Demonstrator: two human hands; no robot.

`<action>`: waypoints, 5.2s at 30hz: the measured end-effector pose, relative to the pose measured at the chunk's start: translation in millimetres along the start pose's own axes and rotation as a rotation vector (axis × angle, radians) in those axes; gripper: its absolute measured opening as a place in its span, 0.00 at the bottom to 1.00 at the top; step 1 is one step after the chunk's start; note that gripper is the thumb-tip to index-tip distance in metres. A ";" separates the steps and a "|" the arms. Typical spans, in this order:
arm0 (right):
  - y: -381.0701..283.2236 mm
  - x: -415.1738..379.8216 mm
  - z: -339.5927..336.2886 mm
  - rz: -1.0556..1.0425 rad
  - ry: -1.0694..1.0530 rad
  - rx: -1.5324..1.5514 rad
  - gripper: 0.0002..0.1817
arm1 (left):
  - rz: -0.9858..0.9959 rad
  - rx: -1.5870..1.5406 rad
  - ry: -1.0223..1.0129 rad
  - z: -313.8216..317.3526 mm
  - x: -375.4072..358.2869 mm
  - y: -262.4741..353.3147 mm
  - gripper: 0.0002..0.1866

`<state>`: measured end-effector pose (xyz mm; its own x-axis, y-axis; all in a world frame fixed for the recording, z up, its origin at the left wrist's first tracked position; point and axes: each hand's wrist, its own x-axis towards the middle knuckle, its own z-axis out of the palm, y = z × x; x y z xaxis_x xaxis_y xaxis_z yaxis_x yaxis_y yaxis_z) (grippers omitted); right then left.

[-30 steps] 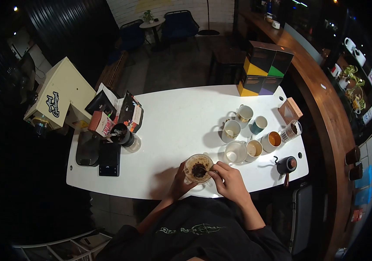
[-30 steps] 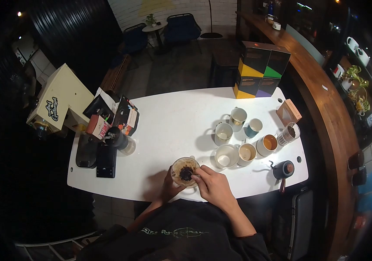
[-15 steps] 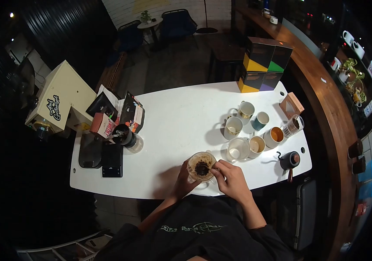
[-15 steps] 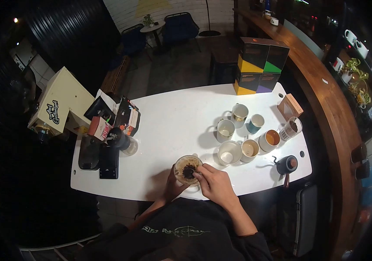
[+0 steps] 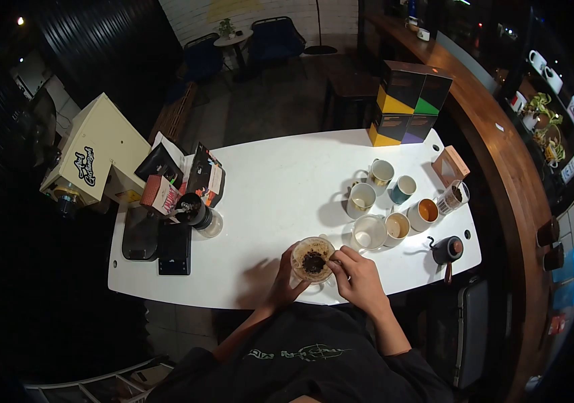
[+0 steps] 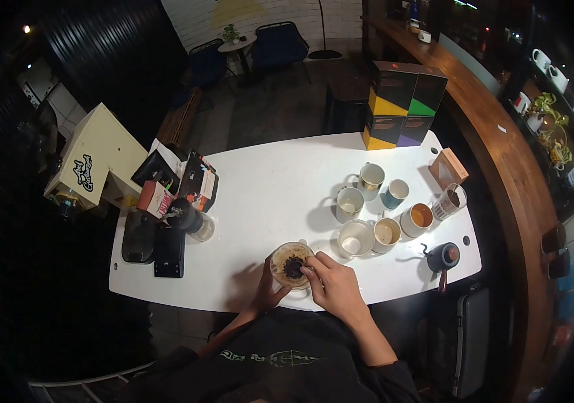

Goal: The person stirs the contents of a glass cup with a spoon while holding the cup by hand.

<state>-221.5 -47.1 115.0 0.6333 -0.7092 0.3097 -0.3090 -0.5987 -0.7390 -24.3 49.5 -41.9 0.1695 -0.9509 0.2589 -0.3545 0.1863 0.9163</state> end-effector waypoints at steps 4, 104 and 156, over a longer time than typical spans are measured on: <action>-1.3 1.0 -1.1 -0.013 0.015 0.018 0.03 | 0.027 0.072 0.042 -6.6 -0.6 2.5 0.43; 1.8 5.7 5.5 -0.083 -0.008 -0.112 0.05 | -0.212 -0.074 0.109 4.2 -14.4 -60.7 0.34; 2.6 4.3 9.9 -0.083 -0.008 -0.119 0.04 | -0.222 -0.138 0.142 7.5 -6.8 -55.6 0.21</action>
<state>-212.5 -48.0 108.5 0.6660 -0.6524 0.3617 -0.3370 -0.6956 -0.6345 -12.6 43.8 -96.9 0.3595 -0.9298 0.0786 -0.1676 0.0185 0.9857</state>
